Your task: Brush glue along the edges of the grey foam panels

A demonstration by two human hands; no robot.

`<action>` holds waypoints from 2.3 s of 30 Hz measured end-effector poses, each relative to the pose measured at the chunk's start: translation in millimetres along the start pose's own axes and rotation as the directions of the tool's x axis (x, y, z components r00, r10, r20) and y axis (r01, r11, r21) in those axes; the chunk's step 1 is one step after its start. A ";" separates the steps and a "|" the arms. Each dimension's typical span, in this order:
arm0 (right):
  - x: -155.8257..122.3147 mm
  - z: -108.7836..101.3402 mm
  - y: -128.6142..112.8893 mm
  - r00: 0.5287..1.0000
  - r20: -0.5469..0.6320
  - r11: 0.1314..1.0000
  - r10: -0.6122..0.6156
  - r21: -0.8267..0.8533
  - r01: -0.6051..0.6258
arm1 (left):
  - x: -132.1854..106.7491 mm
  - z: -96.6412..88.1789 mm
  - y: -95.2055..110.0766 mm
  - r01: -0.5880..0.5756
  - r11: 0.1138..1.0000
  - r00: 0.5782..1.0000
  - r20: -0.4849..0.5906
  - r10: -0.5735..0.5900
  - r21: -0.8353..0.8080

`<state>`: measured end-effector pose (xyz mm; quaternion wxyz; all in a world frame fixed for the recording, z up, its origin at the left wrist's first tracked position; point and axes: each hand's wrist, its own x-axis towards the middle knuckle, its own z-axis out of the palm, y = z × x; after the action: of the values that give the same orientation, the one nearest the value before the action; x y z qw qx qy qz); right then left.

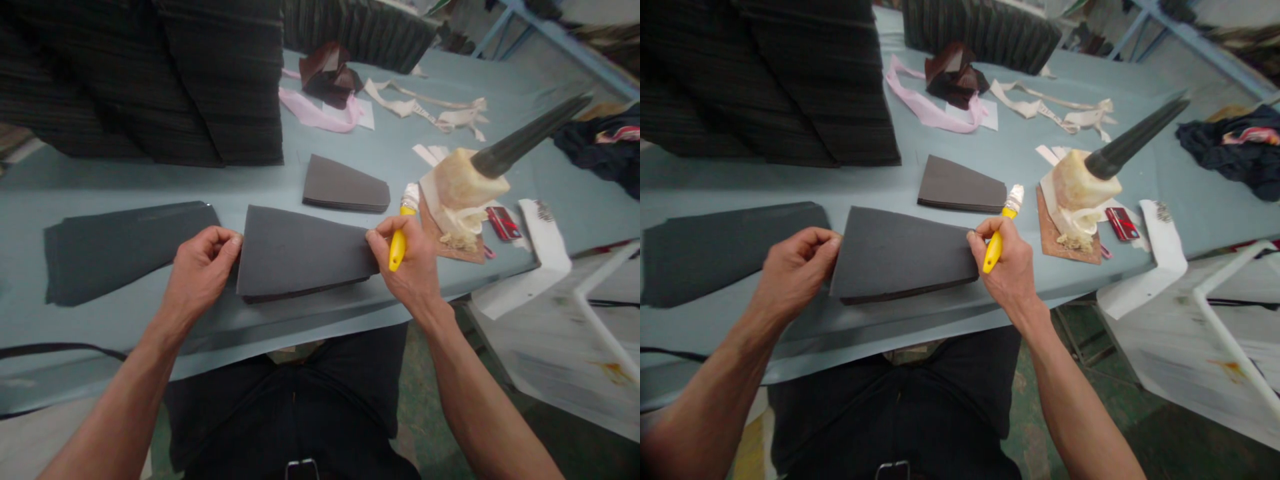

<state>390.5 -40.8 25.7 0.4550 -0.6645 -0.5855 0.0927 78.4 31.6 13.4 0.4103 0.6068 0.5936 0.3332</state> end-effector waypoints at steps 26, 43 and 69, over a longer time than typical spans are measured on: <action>-1.9 3.4 -1.7 0.995 0.014 0.995 0.095 -0.021 -0.094 | -1.3 3.3 -4.4 0.073 0.995 0.997 0.043 -0.070 -0.072; -3.8 6.5 -1.1 0.997 -0.017 0.997 0.071 -0.021 -0.071 | -3.3 8.2 -1.4 0.071 0.994 0.997 -0.008 -0.071 -0.081; -4.8 2.1 4.3 0.999 -0.041 1.000 0.000 -0.002 0.000 | -6.3 6.8 -8.9 0.059 0.996 0.998 -0.017 -0.060 -0.068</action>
<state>390.7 -43.5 19.5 0.4665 -0.6665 -0.5762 0.0786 80.0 24.3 2.9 0.4346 0.5717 0.6036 0.3462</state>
